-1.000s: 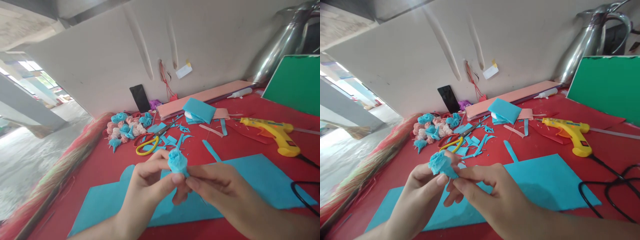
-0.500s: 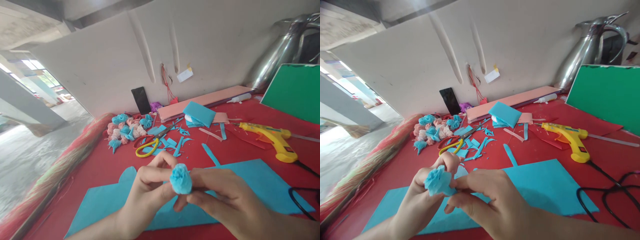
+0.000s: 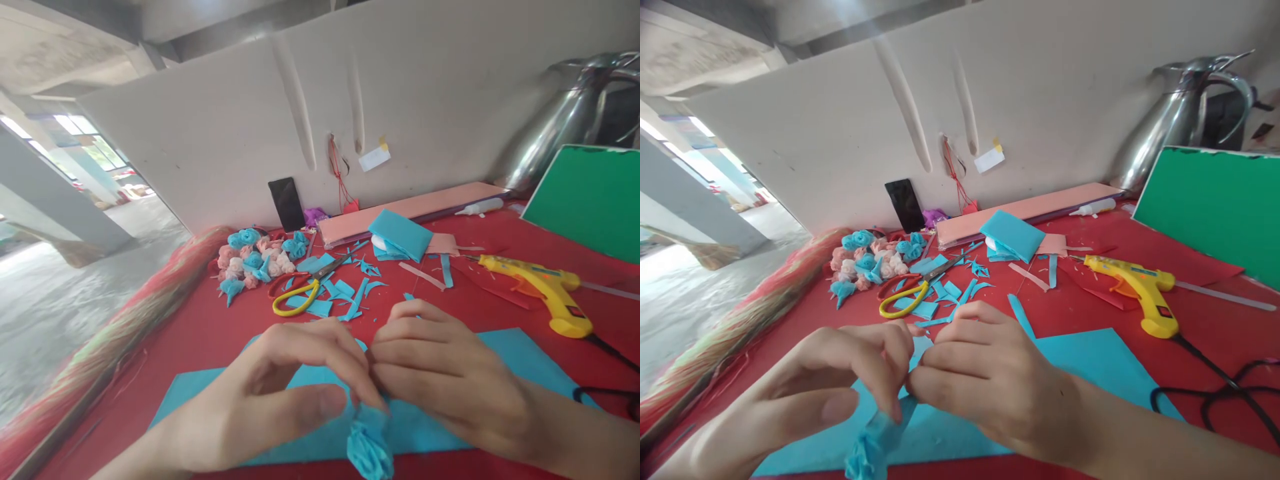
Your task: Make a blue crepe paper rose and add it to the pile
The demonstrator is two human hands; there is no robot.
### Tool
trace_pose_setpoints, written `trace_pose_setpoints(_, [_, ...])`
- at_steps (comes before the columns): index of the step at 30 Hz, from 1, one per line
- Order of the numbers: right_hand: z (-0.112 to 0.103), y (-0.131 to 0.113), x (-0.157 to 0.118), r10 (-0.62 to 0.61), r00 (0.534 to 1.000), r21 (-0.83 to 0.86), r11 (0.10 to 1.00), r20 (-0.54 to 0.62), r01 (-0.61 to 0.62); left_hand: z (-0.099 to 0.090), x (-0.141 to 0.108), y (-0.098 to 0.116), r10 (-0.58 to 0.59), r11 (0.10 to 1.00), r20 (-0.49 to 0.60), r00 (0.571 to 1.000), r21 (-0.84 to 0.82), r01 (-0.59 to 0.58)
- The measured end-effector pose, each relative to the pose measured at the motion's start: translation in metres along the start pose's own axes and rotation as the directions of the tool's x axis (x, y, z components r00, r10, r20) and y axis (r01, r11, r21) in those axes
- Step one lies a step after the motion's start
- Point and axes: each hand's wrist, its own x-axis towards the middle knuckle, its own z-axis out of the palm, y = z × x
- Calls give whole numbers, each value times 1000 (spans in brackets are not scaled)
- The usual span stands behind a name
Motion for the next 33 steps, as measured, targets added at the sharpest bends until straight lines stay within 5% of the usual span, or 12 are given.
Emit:
trace_pose_setpoints(15, [7, 5, -3, -61, 997, -13, 998, 55, 62, 4, -6, 4, -240, 969, -29, 970, 49, 241])
trace_pose_setpoints(33, [0, 1, 1, 24, 993, 94, 995, 115, -35, 9, -7, -3, -207, 976, -35, 978, -69, 205])
